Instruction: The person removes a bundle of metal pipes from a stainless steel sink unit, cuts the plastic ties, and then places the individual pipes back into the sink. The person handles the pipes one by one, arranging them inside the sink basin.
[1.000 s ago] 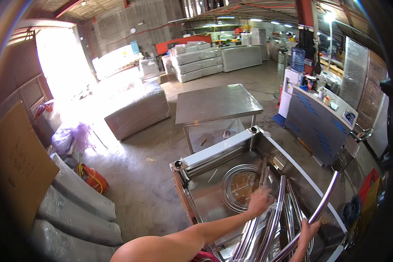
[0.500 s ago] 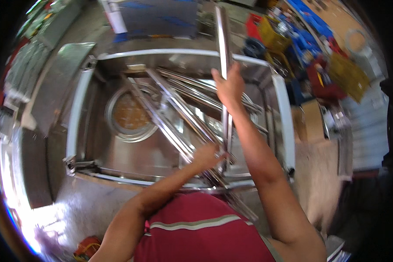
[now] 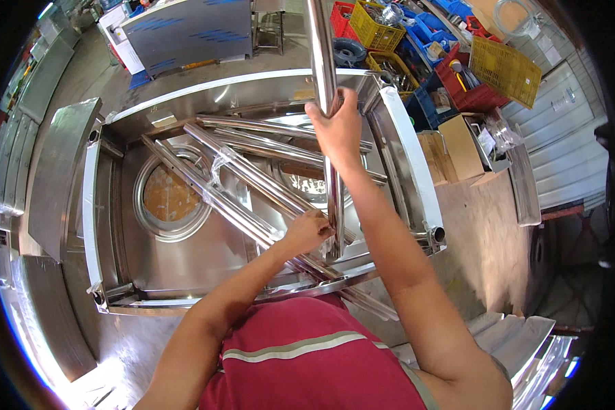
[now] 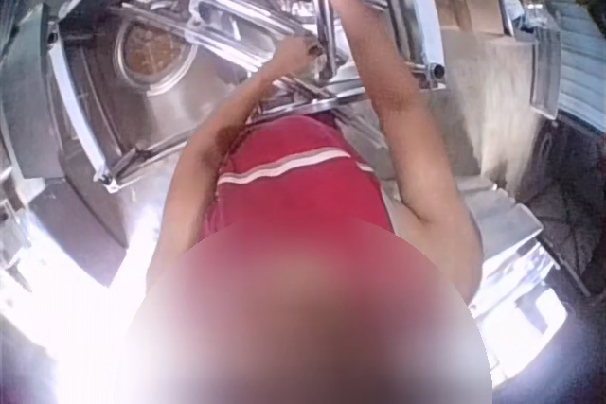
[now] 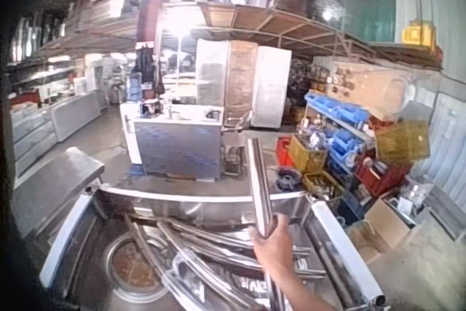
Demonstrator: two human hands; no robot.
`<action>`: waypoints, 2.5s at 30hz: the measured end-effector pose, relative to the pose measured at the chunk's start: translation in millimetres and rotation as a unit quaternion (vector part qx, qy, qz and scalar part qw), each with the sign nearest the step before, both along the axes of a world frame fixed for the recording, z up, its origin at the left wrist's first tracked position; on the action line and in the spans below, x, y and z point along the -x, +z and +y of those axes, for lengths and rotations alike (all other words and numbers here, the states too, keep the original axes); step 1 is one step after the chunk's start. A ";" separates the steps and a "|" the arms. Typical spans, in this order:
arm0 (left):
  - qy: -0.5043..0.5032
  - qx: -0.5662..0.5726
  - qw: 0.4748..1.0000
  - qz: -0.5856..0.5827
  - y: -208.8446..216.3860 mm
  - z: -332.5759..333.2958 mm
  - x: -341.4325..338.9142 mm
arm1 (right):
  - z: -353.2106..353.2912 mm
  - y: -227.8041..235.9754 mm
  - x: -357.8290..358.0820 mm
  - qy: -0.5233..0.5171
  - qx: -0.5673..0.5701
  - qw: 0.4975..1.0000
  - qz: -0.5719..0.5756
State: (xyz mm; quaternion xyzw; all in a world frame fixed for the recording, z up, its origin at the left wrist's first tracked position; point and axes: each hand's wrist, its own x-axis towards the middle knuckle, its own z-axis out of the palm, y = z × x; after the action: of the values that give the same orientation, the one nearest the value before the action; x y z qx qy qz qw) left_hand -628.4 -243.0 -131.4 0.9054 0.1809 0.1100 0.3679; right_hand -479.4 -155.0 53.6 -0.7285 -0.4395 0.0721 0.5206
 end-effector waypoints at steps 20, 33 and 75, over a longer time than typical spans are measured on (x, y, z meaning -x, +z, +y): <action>0.028 0.084 0.992 -0.093 6.6 -12.0 59.8 | -21.9 -142.6 -24.4 0.199 0.159 0.827 0.501; 0.070 0.005 0.994 0.083 15.0 -9.3 110.6 | 27.4 -19.9 -108.7 0.240 0.035 0.947 0.209; 0.582 0.230 0.756 -0.194 15.2 193.7 154.4 | 37.0 -167.6 159.5 0.216 0.342 0.913 -0.049</action>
State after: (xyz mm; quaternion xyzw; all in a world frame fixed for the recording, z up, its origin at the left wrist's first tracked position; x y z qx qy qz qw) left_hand -782.9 -49.4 -116.2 0.4734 0.6173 0.4308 0.4574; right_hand -638.9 -118.0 -114.0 -0.7519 -0.5596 0.2929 0.1887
